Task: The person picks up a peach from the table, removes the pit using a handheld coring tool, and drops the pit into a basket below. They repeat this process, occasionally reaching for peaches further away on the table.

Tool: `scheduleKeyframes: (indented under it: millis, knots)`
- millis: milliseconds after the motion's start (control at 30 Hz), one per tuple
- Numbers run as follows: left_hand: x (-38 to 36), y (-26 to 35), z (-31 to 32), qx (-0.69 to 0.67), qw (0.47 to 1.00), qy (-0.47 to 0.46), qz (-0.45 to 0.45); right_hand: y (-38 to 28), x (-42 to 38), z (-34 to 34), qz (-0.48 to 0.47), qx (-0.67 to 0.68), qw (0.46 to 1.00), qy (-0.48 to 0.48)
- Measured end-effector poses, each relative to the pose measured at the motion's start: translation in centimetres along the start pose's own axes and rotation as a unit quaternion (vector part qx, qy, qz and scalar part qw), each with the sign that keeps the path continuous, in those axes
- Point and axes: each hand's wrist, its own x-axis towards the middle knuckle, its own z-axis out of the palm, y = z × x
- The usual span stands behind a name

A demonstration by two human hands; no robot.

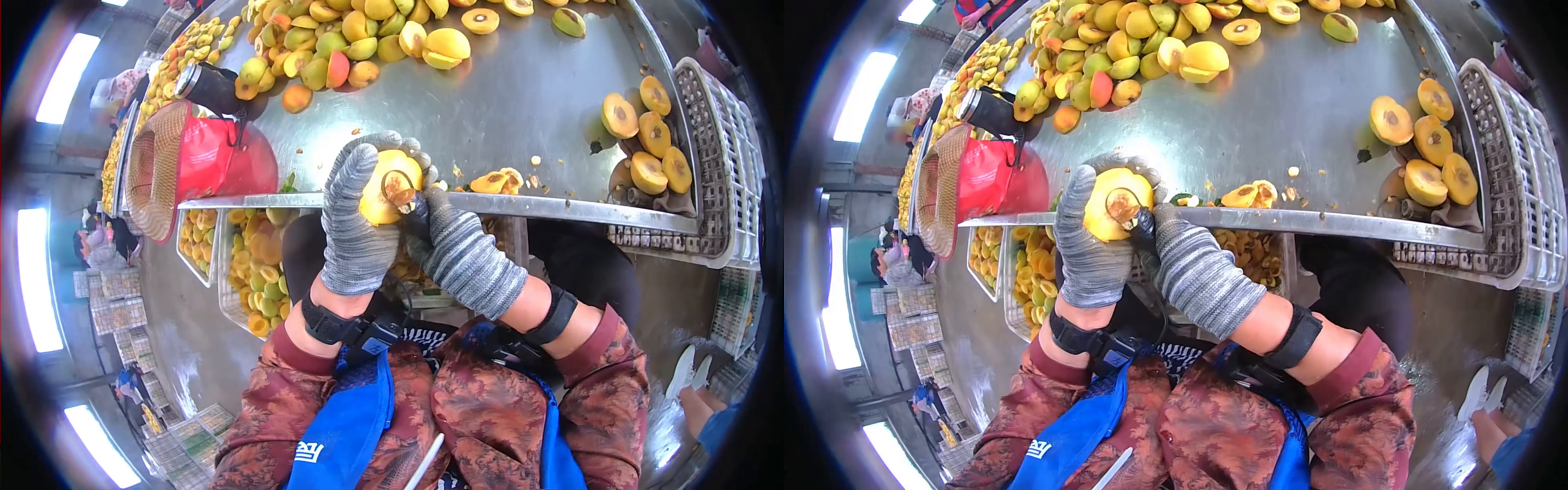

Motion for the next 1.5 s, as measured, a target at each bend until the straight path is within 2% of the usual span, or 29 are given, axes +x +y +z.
scheduleKeyframes:
  millis: [100,133,167,300,400,500,567,600,667,700,767,800,867,900,967,1133,1167,1200,1233,1300,1333,1400,1433,1500]
  knots:
    - [-0.3,-0.1,0.1,0.032,0.999,-0.001,0.026,-0.4,-0.3,-0.3,0.003,0.021,1.0,-0.018]
    - [-0.1,-0.4,-0.3,0.102,0.992,-0.014,0.072,-0.5,-0.5,-0.3,0.012,0.055,0.998,-0.03]
    - [0.0,-0.5,-0.5,0.171,0.978,-0.029,0.118,-0.3,-0.8,0.1,0.004,0.079,0.997,-0.001]
    - [-0.4,0.0,0.3,0.153,0.979,-0.057,0.118,0.8,-1.1,0.8,-0.022,0.104,0.994,-0.021]
    - [-0.8,0.0,0.6,0.189,0.968,-0.051,0.159,0.6,-1.4,0.7,-0.025,0.116,0.992,-0.035]
    - [-0.5,0.2,0.3,0.167,0.981,-0.042,0.085,-0.6,-1.5,-0.4,-0.011,0.14,0.989,-0.052]
    - [-0.4,0.3,0.0,0.15,0.987,-0.033,0.037,-1.0,-1.5,-0.7,0.053,0.096,0.991,-0.082]
    - [-0.3,0.6,0.0,0.149,0.988,-0.032,0.037,-0.9,-1.6,-0.5,0.053,0.096,0.99,-0.084]
    - [0.1,1.2,0.1,0.162,0.979,-0.127,-0.003,-0.3,-1.9,-0.1,-0.002,0.127,0.989,-0.073]
    - [0.5,1.4,-0.5,0.161,0.979,-0.125,-0.002,-0.4,-1.9,-0.1,-0.003,0.127,0.989,-0.076]
    - [1.5,1.7,-1.6,0.232,0.952,-0.191,-0.053,-0.9,-1.9,-0.3,0.032,0.089,0.992,-0.089]
    - [1.5,1.7,-1.6,0.231,0.953,-0.189,-0.053,-0.6,-1.9,0.0,0.032,0.088,0.991,-0.092]
    - [1.4,2.1,-1.0,0.266,0.944,-0.191,-0.05,-0.2,-2.1,0.8,-0.062,0.112,0.992,-0.021]
    - [1.6,2.3,-1.0,0.264,0.944,-0.189,-0.051,-0.2,-2.1,0.7,-0.061,0.111,0.992,-0.024]
    - [2.1,2.7,-1.2,0.329,0.915,-0.231,-0.045,-1.2,-1.8,0.0,0.069,0.101,0.987,-0.1]
    - [2.2,2.9,-1.3,0.344,0.908,-0.228,-0.076,-1.4,-1.7,-0.4,0.046,0.205,0.972,-0.102]
    - [2.3,2.9,-1.3,0.339,0.91,-0.228,-0.074,-1.9,-1.6,-1.0,0.13,0.306,0.927,-0.173]
    - [2.2,2.8,-1.4,0.334,0.912,-0.228,-0.072,-2.2,-1.6,-1.4,0.211,0.4,0.859,-0.241]
    - [2.2,2.7,-1.5,0.334,0.912,-0.227,-0.072,-2.4,-1.7,-1.6,0.212,0.399,0.859,-0.242]
    - [2.1,2.5,-1.4,0.262,0.933,-0.225,-0.099,-2.6,-1.9,-1.8,0.2,0.486,0.811,-0.258]
    - [2.0,2.4,-1.3,0.262,0.934,-0.224,-0.099,-2.5,-1.9,-2.0,0.2,0.485,0.811,-0.259]
    - [1.8,2.3,-0.8,0.263,0.94,-0.2,-0.087,-1.9,-1.8,-2.4,0.185,0.597,0.701,-0.344]
    - [1.7,2.2,-0.7,0.262,0.94,-0.2,-0.085,-1.6,-1.8,-2.5,0.185,0.619,0.671,-0.365]
    - [1.5,2.1,-0.7,0.171,0.956,-0.209,-0.113,-1.5,-1.9,-2.6,0.173,0.621,0.669,-0.37]
